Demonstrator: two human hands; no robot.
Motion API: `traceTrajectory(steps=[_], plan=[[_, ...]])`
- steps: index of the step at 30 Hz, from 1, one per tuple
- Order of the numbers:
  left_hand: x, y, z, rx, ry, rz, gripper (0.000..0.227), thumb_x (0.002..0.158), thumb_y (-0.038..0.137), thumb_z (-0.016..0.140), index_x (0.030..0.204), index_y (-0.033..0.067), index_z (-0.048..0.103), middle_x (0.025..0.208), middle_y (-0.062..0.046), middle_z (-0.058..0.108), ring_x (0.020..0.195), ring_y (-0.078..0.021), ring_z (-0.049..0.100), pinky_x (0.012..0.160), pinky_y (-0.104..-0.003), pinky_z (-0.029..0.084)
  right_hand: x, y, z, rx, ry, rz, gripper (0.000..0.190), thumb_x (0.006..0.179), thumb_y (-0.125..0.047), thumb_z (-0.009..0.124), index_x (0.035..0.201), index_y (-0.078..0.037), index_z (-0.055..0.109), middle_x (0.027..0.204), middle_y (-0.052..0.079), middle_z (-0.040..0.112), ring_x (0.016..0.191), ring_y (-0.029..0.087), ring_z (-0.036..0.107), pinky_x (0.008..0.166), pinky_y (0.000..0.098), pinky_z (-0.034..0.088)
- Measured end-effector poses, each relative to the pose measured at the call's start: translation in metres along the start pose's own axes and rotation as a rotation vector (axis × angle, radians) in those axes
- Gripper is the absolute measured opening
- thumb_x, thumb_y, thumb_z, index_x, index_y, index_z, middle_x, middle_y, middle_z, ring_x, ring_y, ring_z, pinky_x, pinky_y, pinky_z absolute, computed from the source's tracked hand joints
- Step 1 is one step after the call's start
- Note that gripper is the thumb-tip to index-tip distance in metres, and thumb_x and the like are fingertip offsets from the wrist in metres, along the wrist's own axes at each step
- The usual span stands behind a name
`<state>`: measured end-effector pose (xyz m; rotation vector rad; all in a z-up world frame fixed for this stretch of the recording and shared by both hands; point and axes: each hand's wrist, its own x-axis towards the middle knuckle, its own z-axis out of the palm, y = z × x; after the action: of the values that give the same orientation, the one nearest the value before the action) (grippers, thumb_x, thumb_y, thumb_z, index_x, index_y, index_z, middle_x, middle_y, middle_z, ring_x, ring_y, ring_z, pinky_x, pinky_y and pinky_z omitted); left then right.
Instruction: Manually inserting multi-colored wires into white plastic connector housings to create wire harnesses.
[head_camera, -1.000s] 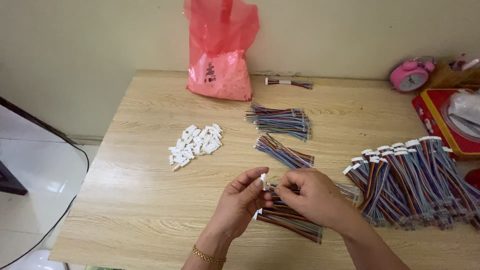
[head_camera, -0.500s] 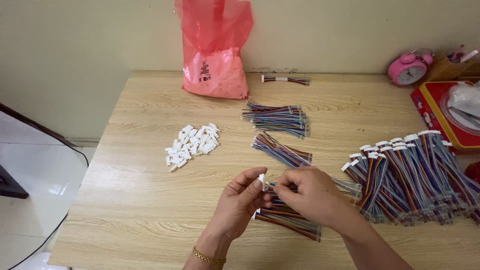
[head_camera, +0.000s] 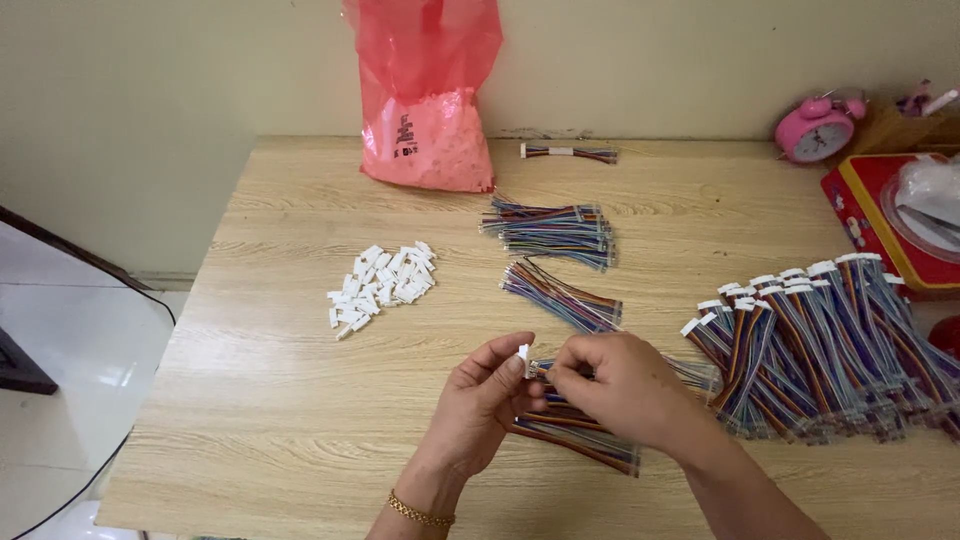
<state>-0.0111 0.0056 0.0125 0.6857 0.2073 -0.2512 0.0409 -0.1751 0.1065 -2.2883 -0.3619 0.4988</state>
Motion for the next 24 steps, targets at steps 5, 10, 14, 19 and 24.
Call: traceTrajectory(steps=[5,10,14,19,24], plan=[[0.001,-0.004,0.000,-0.040,0.012,-0.018,0.034,0.100,0.010,0.062,0.133,0.0002,0.063,0.092,-0.009,0.070,0.080,-0.0162,0.069,0.072,-0.032,0.062,-0.002,0.002,0.003,-0.074,0.084,-0.144,0.022,0.080,-0.028,0.072,0.077,-0.006,0.074,0.060,0.007,0.069,0.053,0.017,0.062,0.054,0.0353,0.050],[0.001,-0.005,-0.002,-0.025,0.018,-0.002,0.035,0.100,0.010,0.062,0.134,0.0017,0.062,0.093,-0.009,0.071,0.082,-0.0163,0.069,0.074,-0.032,0.061,0.000,0.005,0.003,-0.114,0.135,-0.277,0.023,0.081,-0.028,0.073,0.073,-0.006,0.074,0.060,0.008,0.070,0.054,0.016,0.062,0.055,0.0344,0.049],[0.002,-0.006,-0.005,0.025,-0.010,0.038,0.035,0.099,0.009,0.063,0.133,0.0025,0.062,0.095,-0.009,0.071,0.085,-0.0172,0.069,0.077,-0.033,0.061,0.000,0.002,0.001,-0.013,-0.006,0.031,0.021,0.081,-0.028,0.071,0.083,-0.008,0.075,0.057,0.011,0.069,0.051,0.022,0.063,0.050,0.0380,0.049],[0.002,-0.007,-0.005,0.013,-0.004,0.028,0.035,0.099,0.008,0.063,0.133,0.0019,0.063,0.097,-0.008,0.071,0.086,-0.0175,0.069,0.079,-0.033,0.061,0.000,0.005,0.003,-0.069,0.029,-0.116,0.024,0.080,-0.029,0.072,0.075,-0.006,0.073,0.058,0.007,0.070,0.048,0.017,0.065,0.050,0.0347,0.050],[0.001,-0.007,-0.003,-0.011,0.023,0.010,0.034,0.098,0.008,0.063,0.132,0.0023,0.064,0.097,-0.007,0.070,0.085,-0.0172,0.069,0.078,-0.033,0.061,-0.005,-0.010,-0.003,-0.056,0.020,-0.054,0.024,0.081,-0.029,0.071,0.075,-0.006,0.073,0.057,0.008,0.071,0.048,0.020,0.064,0.050,0.0367,0.049]])
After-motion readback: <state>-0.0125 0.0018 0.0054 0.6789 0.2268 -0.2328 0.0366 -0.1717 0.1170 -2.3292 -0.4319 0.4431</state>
